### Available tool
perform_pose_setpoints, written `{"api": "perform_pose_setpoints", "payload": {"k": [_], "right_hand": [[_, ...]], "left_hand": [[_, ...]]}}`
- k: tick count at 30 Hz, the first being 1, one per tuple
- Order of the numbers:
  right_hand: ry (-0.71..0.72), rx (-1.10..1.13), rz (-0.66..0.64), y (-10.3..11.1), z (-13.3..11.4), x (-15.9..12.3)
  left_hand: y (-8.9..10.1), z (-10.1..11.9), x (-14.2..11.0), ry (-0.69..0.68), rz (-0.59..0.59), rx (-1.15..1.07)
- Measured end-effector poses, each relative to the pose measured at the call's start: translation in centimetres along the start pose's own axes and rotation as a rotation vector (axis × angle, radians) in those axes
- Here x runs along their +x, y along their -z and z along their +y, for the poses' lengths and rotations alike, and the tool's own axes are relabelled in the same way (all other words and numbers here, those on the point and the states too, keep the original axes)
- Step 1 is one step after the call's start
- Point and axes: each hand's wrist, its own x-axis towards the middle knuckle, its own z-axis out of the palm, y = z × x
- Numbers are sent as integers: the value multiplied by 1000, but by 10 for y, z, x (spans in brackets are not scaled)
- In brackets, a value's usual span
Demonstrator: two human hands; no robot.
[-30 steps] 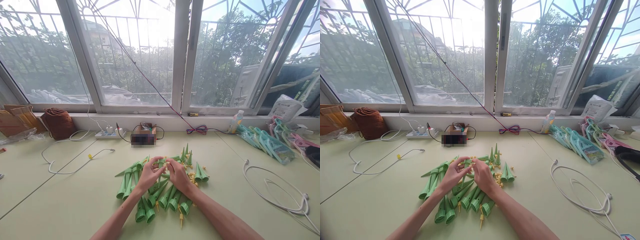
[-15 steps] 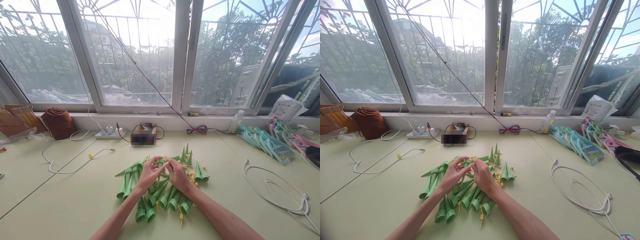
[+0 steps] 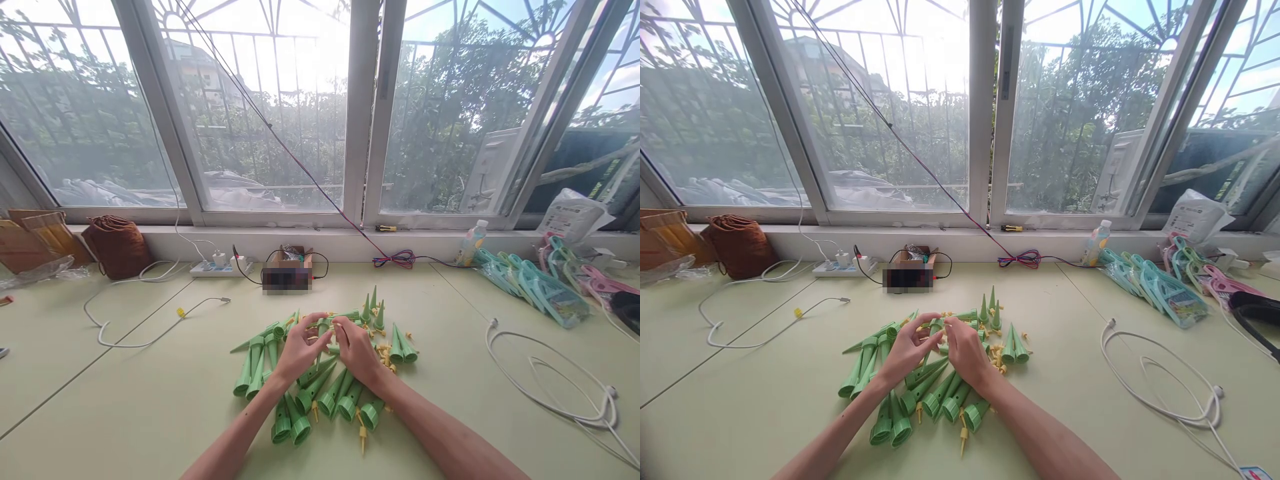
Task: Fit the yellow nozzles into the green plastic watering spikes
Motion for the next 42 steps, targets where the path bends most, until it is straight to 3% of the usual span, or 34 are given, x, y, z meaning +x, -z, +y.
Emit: {"api": "perform_pose_setpoints", "payload": {"k": [8, 12, 21, 35, 42], "right_hand": [[-28, 8, 37, 0, 1, 0], [-32, 5, 72, 0, 0, 0], [92, 26, 41, 0, -3, -1], [135, -3, 88, -1, 0, -2], [171, -43, 124, -1, 2, 1]], "left_hand": [[3, -2, 4, 12, 103, -10], [4, -2, 5, 37, 160, -126], [8, -8, 9, 88, 223, -332], [7, -8, 7, 60, 51, -104], [6, -16, 9, -28, 67, 8]]}}
